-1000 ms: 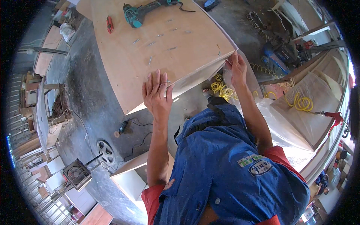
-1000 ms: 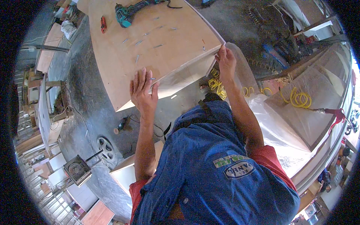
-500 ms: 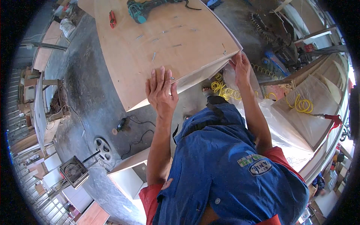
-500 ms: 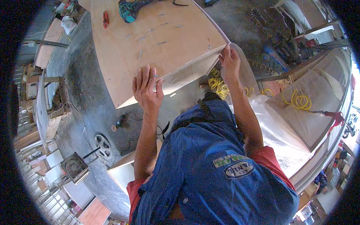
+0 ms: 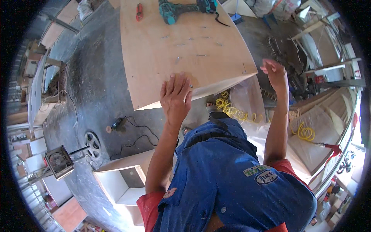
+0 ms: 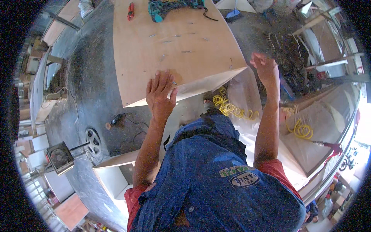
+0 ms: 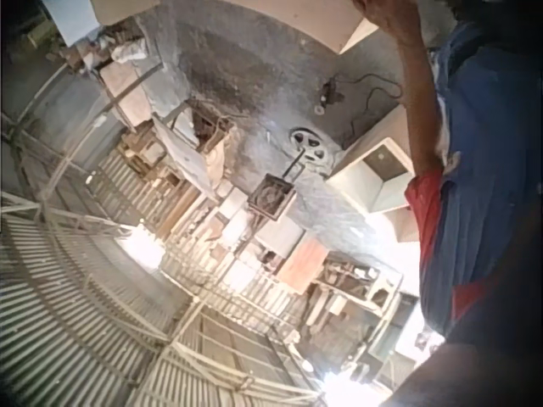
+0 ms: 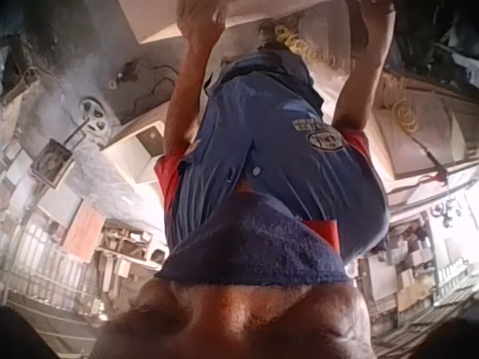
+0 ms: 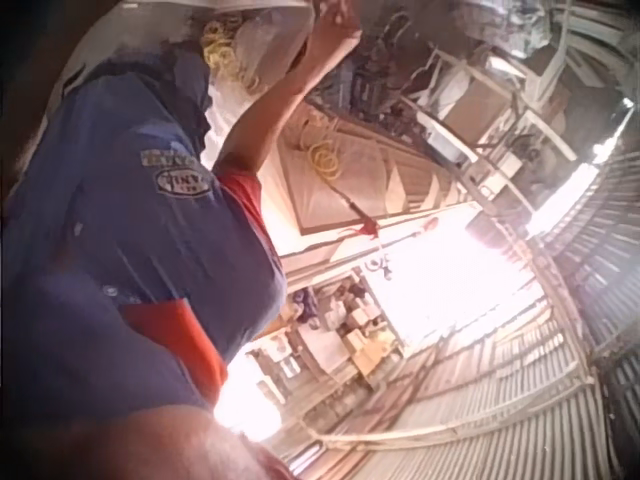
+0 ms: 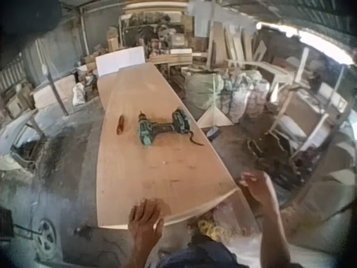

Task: The person positions and aligns wood panels, then uses a power drill to drive screws into the panels to assemble a wooden cabinet.

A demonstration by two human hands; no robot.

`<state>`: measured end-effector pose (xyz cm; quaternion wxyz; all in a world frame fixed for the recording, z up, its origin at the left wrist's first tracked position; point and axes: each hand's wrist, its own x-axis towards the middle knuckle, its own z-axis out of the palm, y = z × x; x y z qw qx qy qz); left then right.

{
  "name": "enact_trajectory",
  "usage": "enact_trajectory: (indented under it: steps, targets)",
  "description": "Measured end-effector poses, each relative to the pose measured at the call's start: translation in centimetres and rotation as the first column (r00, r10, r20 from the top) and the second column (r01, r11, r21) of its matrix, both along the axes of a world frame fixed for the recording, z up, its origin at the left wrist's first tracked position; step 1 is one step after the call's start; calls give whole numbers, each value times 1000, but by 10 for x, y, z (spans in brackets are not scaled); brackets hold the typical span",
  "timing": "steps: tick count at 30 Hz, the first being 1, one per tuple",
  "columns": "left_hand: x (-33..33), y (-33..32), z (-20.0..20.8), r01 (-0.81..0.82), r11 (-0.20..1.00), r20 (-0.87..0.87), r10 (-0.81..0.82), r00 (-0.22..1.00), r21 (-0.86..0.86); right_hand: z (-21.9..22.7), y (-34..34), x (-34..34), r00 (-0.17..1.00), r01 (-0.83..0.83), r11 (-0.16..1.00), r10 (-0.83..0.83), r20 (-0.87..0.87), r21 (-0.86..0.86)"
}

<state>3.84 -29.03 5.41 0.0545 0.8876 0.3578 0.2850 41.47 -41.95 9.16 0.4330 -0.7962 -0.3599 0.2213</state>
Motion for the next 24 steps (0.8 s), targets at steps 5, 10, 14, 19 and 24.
enact_trajectory:
  steps: [5,10,14,19,24]
  targets:
    - [0,-1,6,-11,999,-4,11,1000,-52,56,124,-48,749,-451,881,286,598,143]
    - [-1,3,1,-2,1000,13,2,1000,-15,64,297,-70,579,-613,790,471,666,-25]
    - [-5,4,0,-4,999,-28,2,1000,-47,68,389,-66,363,-680,601,774,519,-420]
    - [-6,3,5,-25,996,-33,23,999,-83,84,421,-58,337,-521,434,896,291,-735]
    - [-2,1,5,-49,995,29,52,998,-90,52,395,-54,337,-598,664,716,611,-449]
